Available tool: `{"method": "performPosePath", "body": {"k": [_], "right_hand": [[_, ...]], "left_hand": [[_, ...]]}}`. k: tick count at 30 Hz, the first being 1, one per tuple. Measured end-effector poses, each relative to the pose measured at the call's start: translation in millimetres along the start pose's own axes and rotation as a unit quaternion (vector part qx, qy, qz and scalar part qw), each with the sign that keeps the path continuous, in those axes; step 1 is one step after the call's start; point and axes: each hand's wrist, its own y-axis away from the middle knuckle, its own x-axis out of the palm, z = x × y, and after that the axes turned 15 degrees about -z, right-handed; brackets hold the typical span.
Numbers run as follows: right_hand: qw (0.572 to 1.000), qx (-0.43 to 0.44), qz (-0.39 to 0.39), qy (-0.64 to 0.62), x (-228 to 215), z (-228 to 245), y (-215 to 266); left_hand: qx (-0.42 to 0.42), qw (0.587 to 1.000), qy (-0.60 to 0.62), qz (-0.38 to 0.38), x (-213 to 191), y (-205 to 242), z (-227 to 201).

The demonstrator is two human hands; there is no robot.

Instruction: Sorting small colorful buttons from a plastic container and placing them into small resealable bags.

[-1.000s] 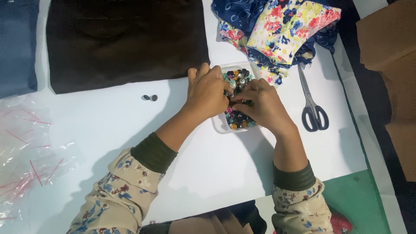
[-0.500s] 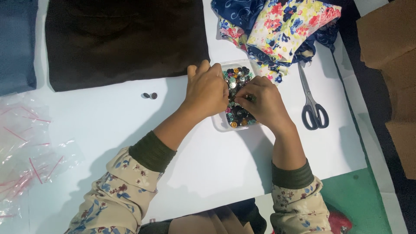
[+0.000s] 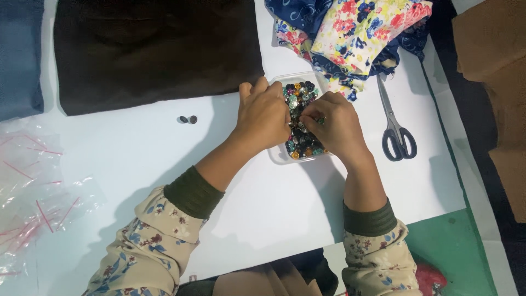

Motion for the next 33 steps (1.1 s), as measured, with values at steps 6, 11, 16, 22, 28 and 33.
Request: {"method": "performPosePath", "body": {"k": [6, 11, 16, 22, 28, 33], "right_hand": [[1.0, -0.002, 0.002, 0.002, -1, 1, 0], [1.0, -0.002, 0.001, 0.001, -2, 5, 0], [1.0, -0.004, -0.003, -0.002, 1, 1, 0], [1.0, 0.0, 0.0, 0.0, 0, 2, 0], [1.0, 0.0, -0.018, -0.016, 1, 0, 2], [0.996, -0.034, -0.072, -0.038, 7, 0, 5]], "left_hand": [[-0.008, 1.0, -0.007, 0.006, 0, -2, 3], [-0.002, 1.0, -0.003, 0.013, -1, 1, 0], [0.01, 1.0, -0.017, -0.009, 11, 4, 5], [0.001, 0.999, -0.007, -0.049, 32, 4, 21], [0.001, 0.994, 0.016, -0.111, 17, 9, 13], [0.041, 0.979, 0.039, -0.195, 6, 23, 11]]}}
